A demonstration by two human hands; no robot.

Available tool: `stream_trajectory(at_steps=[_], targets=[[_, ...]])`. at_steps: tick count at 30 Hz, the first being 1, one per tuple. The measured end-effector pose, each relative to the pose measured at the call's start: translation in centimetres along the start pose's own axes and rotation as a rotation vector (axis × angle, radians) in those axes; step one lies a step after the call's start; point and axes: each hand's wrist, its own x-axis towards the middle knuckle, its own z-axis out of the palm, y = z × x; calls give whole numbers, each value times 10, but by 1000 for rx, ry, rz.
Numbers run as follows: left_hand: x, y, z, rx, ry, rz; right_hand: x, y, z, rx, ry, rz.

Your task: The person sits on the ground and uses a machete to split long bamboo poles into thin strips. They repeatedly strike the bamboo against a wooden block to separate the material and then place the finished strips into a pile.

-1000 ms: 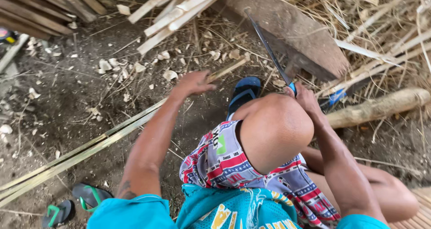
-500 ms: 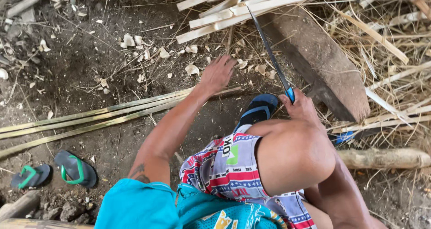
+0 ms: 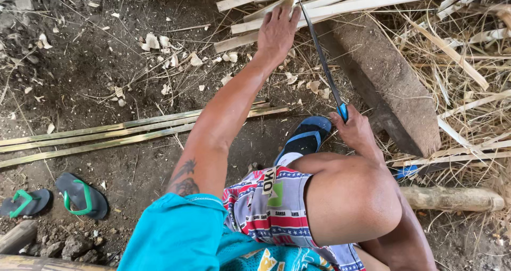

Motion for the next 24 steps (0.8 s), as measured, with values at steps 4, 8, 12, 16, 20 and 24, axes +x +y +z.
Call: stream_trajectory(at_steps=[4, 8, 12, 16, 20, 24], targets=[[4, 3, -6, 41, -182, -28, -2, 1, 1, 4, 29, -30], [-2, 16, -17, 4, -178, -22, -8, 13, 1, 26, 84, -72], [-25, 24, -54, 87, -43, 114, -13, 25, 1, 28, 135, -73], [-46, 43, -112, -334, -470, -44, -26, 42, -3, 54, 199, -61], [-92, 88, -134, -464, -535, -127, -46, 65, -6, 84, 275, -53], [-128, 128, -81, -601, -422, -14, -73, 93, -11, 25, 387, -105]])
